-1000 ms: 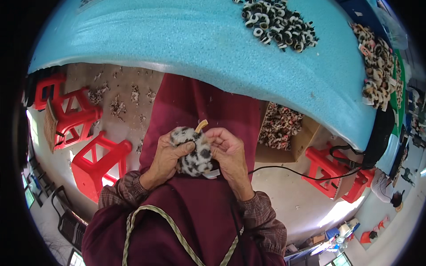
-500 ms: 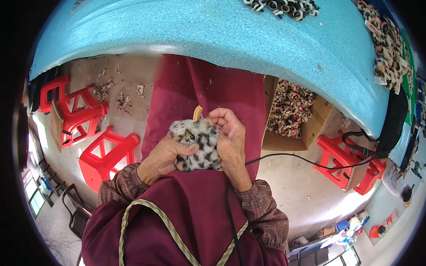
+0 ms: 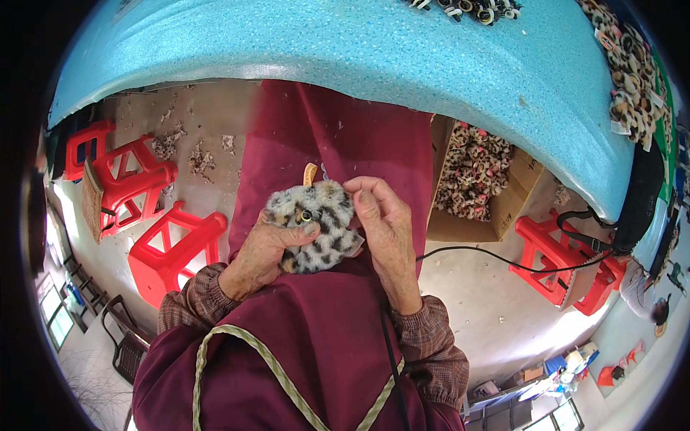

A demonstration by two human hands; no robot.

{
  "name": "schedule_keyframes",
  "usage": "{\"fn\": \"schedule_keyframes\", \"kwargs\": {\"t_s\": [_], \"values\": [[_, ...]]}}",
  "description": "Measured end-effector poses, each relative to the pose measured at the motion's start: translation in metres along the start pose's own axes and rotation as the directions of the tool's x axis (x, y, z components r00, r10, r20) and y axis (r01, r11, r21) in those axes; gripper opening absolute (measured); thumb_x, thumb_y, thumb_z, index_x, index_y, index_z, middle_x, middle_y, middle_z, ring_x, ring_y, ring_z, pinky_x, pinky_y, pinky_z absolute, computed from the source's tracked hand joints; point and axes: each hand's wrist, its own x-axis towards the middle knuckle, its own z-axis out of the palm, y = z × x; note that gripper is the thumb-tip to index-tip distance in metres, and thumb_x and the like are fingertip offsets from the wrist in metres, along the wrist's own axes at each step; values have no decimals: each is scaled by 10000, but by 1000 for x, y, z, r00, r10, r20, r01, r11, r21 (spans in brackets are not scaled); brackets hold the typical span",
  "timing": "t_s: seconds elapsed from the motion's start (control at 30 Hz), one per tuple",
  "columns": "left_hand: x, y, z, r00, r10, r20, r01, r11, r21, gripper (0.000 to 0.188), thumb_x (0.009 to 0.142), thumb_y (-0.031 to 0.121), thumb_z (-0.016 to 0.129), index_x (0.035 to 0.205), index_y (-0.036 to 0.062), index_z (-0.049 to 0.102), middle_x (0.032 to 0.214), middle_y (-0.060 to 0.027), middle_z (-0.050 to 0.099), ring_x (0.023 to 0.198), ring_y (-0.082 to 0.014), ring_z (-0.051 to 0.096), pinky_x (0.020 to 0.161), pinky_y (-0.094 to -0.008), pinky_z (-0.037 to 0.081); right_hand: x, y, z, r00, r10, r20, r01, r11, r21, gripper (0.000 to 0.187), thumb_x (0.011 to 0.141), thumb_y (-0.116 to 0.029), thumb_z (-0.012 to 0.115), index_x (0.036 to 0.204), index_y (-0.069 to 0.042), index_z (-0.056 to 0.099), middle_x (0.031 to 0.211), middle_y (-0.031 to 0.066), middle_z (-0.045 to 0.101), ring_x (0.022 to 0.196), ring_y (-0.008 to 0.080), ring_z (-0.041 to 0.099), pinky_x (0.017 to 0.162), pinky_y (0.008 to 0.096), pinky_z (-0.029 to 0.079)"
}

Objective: Attaching plastic eyes and other decorative components to small spotted plush toys in a factory workshop setting.

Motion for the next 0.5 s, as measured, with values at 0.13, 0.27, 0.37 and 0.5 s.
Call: {"fn": "schedule_keyframes", "kwargs": {"t_s": [0.13,0.27,0.37,0.5], "values": [[0,4,3,1000,-2,6,1,1000,16,291,775,-24,693,1048,2,597,961,-69,667,840,-150,655,761,-297,550,-2,-9,10,998,7,64,6,979,-202,267,909,-239,611,1041,-10,586,812,-10,608,733,47,532,670,174,433],[2,8,6,1000,-22,2,22,1000,4,294,772,-18,699,1046,-1,595,959,-72,667,842,-150,654,764,-299,548,2,-14,17,999,3,37,-2,1000,-28,258,889,-197,637,1040,4,578,829,-5,605,744,37,523,677,176,427],[1,3,2,999,-26,-42,27,999,28,306,768,-33,689,1057,-6,593,977,-80,663,854,-162,653,775,-310,546,-10,-22,15,999,-25,36,31,986,-164,225,877,-130,634,1045,8,576,856,7,618,773,39,544,695,179,439],[5,8,-2,995,64,70,-58,995,-81,351,794,-54,638,1135,-26,565,1012,-105,658,896,-204,656,813,-353,549,-7,-50,-8,980,-159,119,198,837,-510,163,853,-52,625,1006,0,602,853,18,638,763,42,579,653,179,461]]}}
